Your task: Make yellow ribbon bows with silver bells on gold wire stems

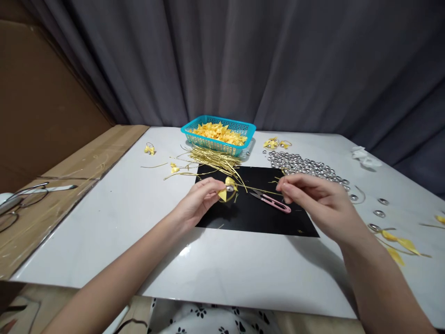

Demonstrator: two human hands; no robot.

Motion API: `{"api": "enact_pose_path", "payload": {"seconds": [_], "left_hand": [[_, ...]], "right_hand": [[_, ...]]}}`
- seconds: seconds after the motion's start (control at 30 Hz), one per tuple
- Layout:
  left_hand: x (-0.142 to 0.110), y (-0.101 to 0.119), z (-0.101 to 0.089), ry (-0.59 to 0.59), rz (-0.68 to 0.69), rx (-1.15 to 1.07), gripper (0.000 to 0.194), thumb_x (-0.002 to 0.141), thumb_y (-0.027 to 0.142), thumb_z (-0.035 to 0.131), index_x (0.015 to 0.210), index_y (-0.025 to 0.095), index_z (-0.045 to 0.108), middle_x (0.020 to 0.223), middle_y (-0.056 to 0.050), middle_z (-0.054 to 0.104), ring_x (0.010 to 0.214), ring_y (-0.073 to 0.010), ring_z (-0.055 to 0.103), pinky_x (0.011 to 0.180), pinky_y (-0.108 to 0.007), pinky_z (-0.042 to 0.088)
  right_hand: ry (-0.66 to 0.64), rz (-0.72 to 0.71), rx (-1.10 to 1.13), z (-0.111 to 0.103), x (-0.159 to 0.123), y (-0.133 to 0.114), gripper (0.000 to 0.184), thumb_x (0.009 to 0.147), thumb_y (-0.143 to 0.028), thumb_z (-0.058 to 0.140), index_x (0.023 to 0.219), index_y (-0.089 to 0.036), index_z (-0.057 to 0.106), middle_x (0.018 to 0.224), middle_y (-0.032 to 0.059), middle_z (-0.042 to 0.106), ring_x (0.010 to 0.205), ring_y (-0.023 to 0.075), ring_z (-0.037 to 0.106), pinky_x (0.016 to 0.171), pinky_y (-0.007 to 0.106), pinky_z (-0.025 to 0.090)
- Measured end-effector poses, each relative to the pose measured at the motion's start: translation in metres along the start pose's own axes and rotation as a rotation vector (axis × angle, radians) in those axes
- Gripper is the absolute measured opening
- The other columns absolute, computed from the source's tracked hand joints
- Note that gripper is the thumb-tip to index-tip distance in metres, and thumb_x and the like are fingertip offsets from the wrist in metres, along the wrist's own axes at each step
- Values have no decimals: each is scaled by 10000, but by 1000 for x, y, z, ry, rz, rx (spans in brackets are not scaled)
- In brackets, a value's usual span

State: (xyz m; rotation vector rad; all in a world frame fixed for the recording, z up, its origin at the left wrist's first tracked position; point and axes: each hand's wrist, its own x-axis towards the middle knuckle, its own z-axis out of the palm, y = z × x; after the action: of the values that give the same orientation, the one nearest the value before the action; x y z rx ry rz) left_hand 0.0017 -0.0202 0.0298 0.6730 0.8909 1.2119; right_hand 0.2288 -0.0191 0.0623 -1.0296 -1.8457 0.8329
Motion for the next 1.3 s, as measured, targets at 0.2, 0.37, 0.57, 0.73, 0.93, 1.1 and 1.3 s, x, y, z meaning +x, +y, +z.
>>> {"api": "enact_pose_path", "payload": {"seconds": [0.2,0.37,0.57,0.73,0.93,1.1,1.3], "left_hand": [[-2,3,0,-83,101,-80,144,599,132,736,608,147,593,610,40,624,566,-35,552,552,-115,420],[-8,-2,2,-234,9,-62,157,607,154,743,605,146,586,606,27,652,559,-52,586,544,-130,437],[-14,-3,4,-310,-42,-5,161,582,176,765,629,150,614,653,8,677,589,-80,605,581,-176,460],[-15,-2,7,-281,-40,31,148,562,193,764,622,153,635,633,4,662,566,-90,588,573,-202,451],[-9,0,6,-142,17,1,134,571,188,759,615,147,639,599,21,637,550,-66,558,572,-177,426],[-8,3,4,-98,7,-99,154,540,158,773,608,142,636,616,30,632,563,-47,557,559,-145,414],[-10,1,7,-91,-13,-117,166,536,157,775,619,141,631,636,28,642,594,-51,575,596,-147,435]], "right_hand": [[-167,-234,-234,31,-12,-12,149,922,-185,397,858,-196,531,747,16,573,679,113,539,601,221,415],[-131,-359,-293,46,-14,-20,166,910,-126,362,787,-185,456,645,-13,494,554,91,462,524,213,353],[-84,-361,-262,49,-15,-19,160,899,-118,373,778,-180,457,627,-27,469,510,80,427,495,210,322],[-129,-340,-255,45,-16,-21,161,888,-112,381,764,-182,456,626,-23,460,531,87,425,509,216,321],[-349,-258,-78,38,-19,-29,215,904,-144,355,699,-191,399,587,-33,396,506,83,365,480,222,286],[-281,67,102,33,-15,-18,279,925,-271,386,661,-183,400,585,-37,334,506,80,292,447,221,232],[-297,247,387,30,-13,-7,305,915,-365,427,671,-183,400,578,-58,258,478,68,195,419,218,149]]}}
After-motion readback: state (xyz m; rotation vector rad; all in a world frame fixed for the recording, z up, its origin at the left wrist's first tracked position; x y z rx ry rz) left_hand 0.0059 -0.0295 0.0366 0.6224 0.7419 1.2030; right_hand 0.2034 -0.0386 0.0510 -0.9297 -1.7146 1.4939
